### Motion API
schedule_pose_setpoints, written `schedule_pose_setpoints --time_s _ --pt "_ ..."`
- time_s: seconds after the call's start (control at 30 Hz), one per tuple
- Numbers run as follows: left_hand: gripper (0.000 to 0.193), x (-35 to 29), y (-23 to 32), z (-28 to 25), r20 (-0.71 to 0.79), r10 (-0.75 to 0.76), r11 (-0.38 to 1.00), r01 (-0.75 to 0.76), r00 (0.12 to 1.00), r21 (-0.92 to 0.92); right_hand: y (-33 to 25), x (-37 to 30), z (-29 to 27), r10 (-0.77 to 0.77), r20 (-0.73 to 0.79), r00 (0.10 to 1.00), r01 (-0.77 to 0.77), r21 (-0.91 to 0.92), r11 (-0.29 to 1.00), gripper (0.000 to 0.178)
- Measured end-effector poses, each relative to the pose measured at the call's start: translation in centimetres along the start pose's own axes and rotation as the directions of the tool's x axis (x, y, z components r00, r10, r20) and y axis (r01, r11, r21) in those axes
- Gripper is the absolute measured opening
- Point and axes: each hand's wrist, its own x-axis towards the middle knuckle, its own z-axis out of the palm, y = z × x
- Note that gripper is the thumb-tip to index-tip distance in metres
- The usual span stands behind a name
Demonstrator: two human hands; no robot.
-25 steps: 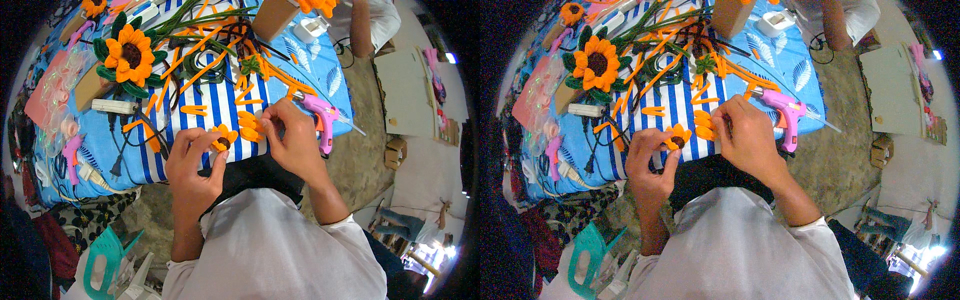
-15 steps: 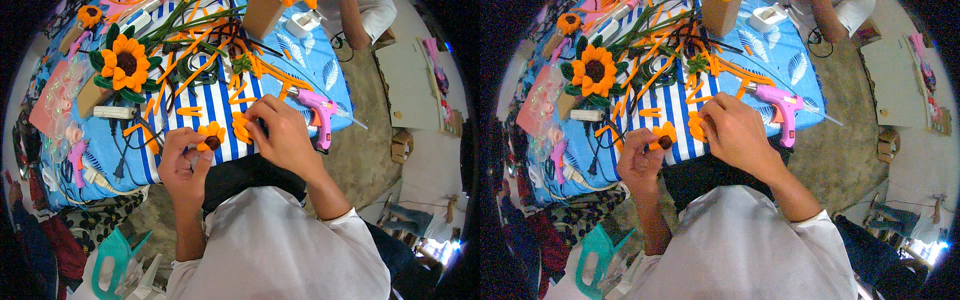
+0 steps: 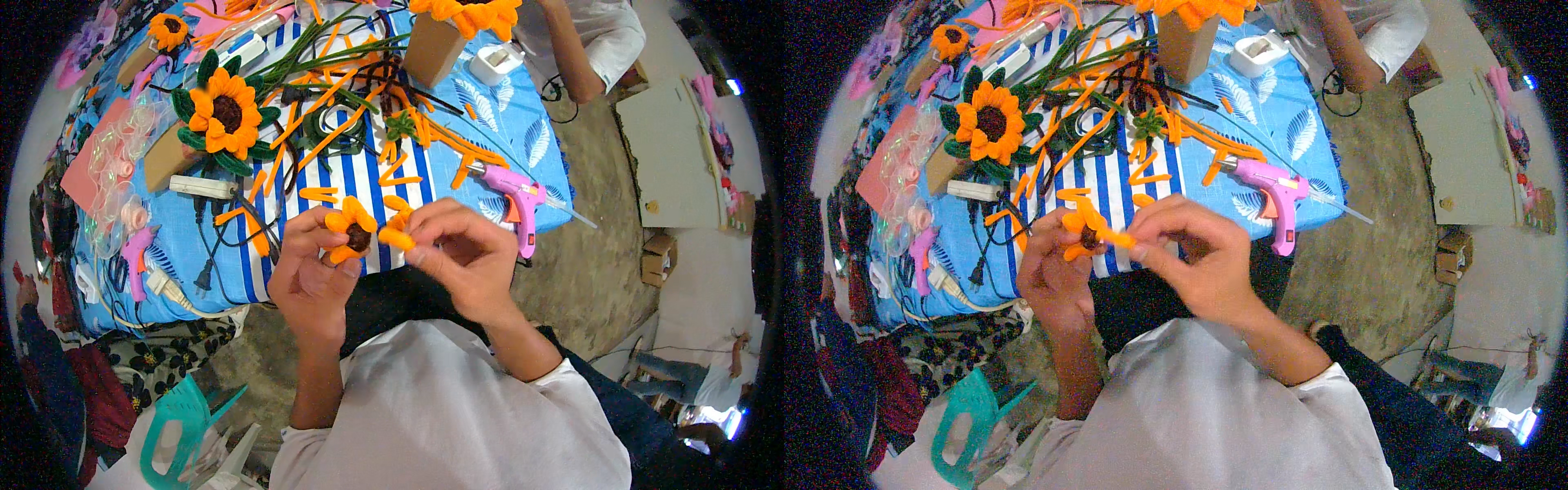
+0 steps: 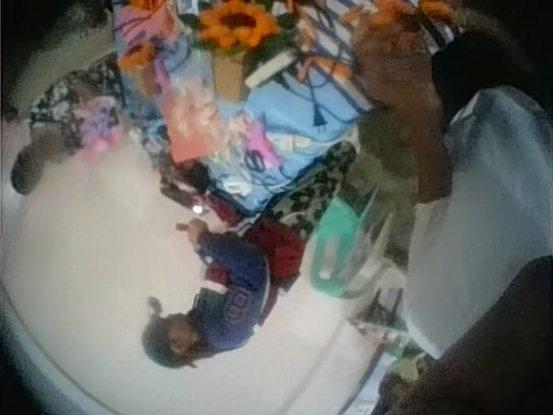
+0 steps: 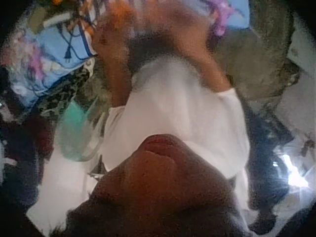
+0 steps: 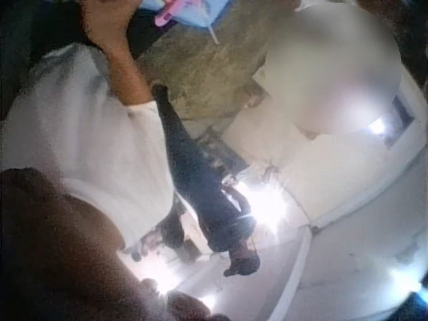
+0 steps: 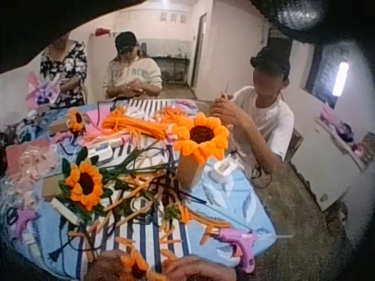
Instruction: The person assembles orange foam flowers by hand, folding and arranging petals while sitting at a table with others.
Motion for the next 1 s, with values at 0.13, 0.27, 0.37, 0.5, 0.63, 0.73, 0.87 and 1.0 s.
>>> schedule_pose_setpoints --time_s 0.13,0.27,0.37,0.5,0.63,0.73,0.87,1.0 --pt "0.027 -0.5 1.1 1.1 0.06 0.09 0.993 -0.094 0.994 0.072 0.5 -0.7 0.9 -0.055 0.056 0.997 0.054 0.016 0.998 0.016" --pt "0.03 -0.7 2.0 1.7 0.069 0.143 0.971 -0.153 0.987 0.183 0.4 -1.2 1.0 -0.062 0.028 0.998 0.064 -0.088 0.994 0.015" --pt "0.03 -0.7 2.5 1.7 0.093 0.192 0.925 -0.212 0.977 0.316 0.6 -1.2 1.1 -0.134 -0.006 0.991 0.132 -0.13 0.983 0.015" --pt "0.03 -1.0 3.4 2.0 0.099 0.211 0.857 -0.233 0.973 0.46 0.4 -1.7 1.4 -0.08 -0.064 0.995 0.068 -0.18 0.981 0.013" --pt "0.032 -0.6 3.7 2.6 0.119 0.246 0.814 -0.271 0.962 0.514 0.3 -2.7 1.5 0.093 -0.083 0.992 -0.102 -0.113 0.988 0.013" --pt "0.034 -0.3 3.3 2.2 0.179 0.272 0.767 -0.325 0.946 0.553 -0.5 -2.7 1.1 0.154 -0.05 0.987 -0.159 -0.104 0.982 0.019" --pt "0.035 -0.3 3.2 2.0 0.212 0.259 0.733 -0.334 0.942 0.592 -0.2 -2.9 0.7 0.055 -0.004 0.998 -0.055 -0.106 0.993 0.025" --pt "0.035 0.1 3.3 2.1 0.245 0.261 0.713 -0.358 0.934 0.603 -0.4 -3.1 1.1 0.094 -0.073 0.993 -0.1 -0.083 0.992 0.025"
